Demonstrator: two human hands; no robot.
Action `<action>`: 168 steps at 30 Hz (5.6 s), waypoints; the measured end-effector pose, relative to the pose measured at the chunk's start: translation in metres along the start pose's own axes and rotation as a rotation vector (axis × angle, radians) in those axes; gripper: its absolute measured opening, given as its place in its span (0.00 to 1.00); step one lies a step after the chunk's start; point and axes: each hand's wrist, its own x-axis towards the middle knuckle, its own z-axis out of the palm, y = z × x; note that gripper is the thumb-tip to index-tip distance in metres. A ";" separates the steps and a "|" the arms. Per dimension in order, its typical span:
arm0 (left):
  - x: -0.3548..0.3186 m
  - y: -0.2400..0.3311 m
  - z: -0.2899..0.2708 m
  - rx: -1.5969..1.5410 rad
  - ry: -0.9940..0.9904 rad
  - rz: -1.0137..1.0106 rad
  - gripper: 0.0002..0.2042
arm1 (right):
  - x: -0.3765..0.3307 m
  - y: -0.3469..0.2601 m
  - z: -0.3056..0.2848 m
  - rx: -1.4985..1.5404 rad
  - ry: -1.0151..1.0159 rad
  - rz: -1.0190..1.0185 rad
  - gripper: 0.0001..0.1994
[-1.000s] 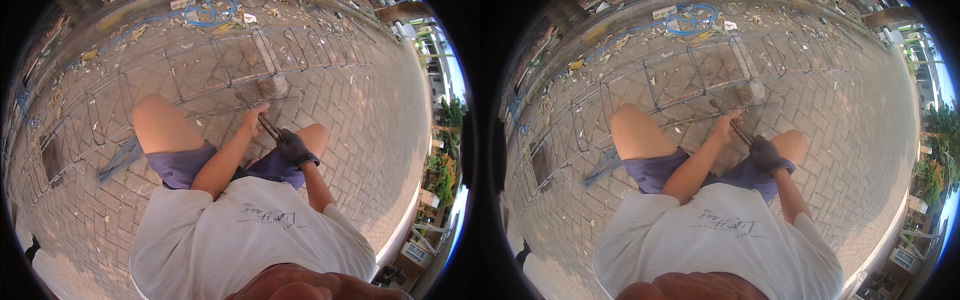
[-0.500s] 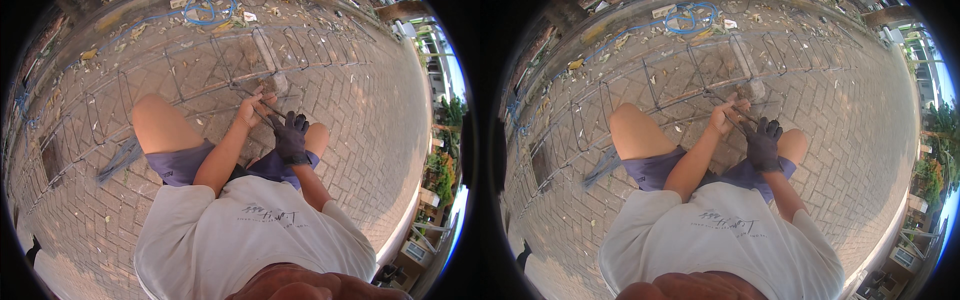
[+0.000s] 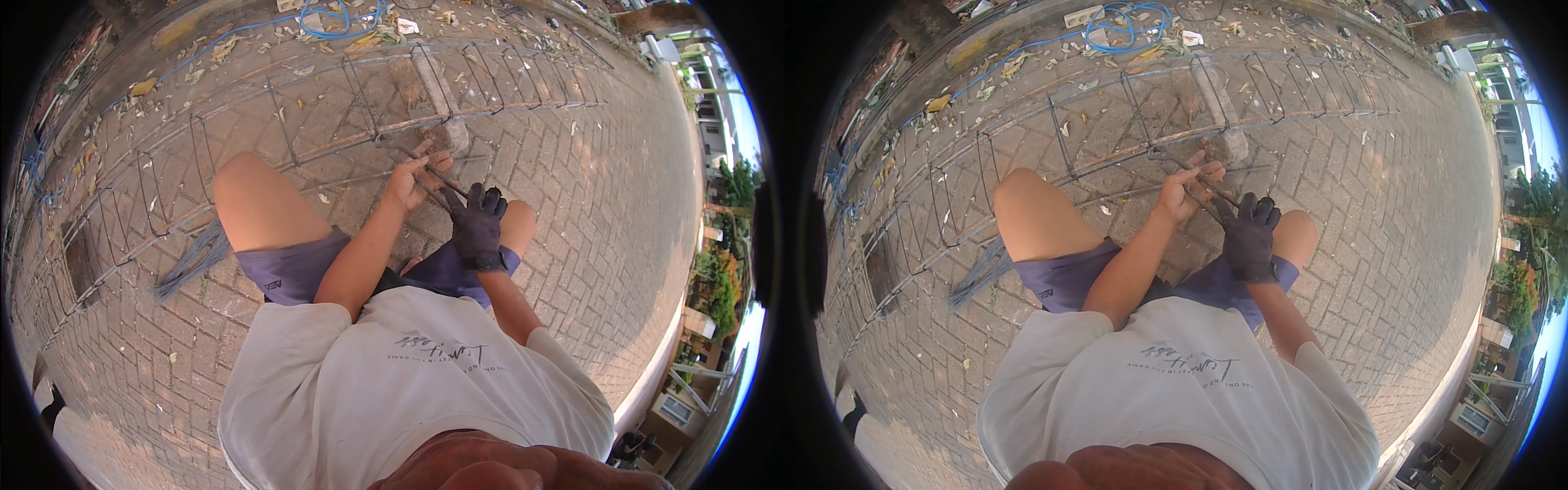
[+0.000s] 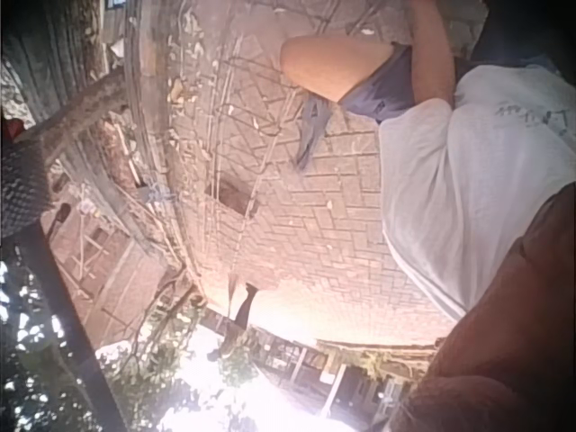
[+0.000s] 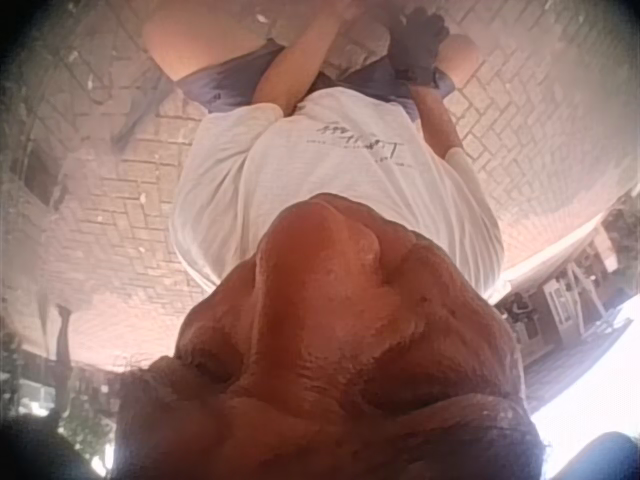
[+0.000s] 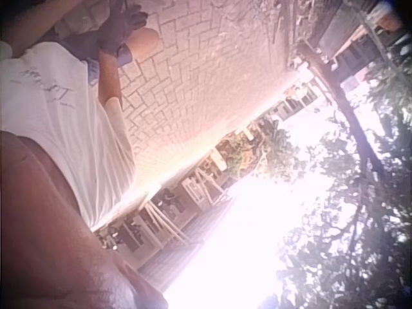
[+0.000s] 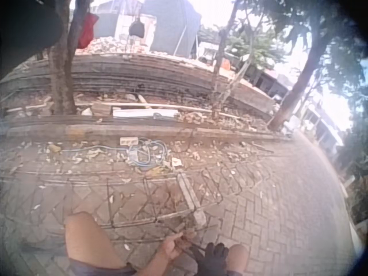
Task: The person assembles a wire mesh structure by tying metal rods together with wire. They use pliers to twist and secure the wire at multiple junctions on the ground.
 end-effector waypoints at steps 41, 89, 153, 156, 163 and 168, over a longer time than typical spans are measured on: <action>0.015 -0.013 0.002 0.262 0.774 0.008 0.15 | 0.001 -0.002 0.040 0.849 -0.558 0.348 0.16; -0.211 0.237 -0.261 1.047 0.996 0.962 0.32 | 0.022 -0.007 0.136 0.732 -0.710 -0.013 0.31; -0.461 0.140 0.232 1.007 0.564 1.295 0.37 | 0.061 -0.020 0.153 0.947 -0.889 -0.018 0.25; -0.485 0.173 0.237 1.253 1.052 1.582 0.36 | 0.059 -0.018 0.156 0.970 -0.864 -0.027 0.21; -0.464 0.261 0.022 1.607 1.745 1.283 0.29 | 0.058 -0.017 0.153 0.919 -0.908 -0.013 0.21; -0.352 0.239 -0.171 1.836 1.706 0.385 0.15 | 0.050 -0.013 0.136 1.020 -0.873 0.136 0.22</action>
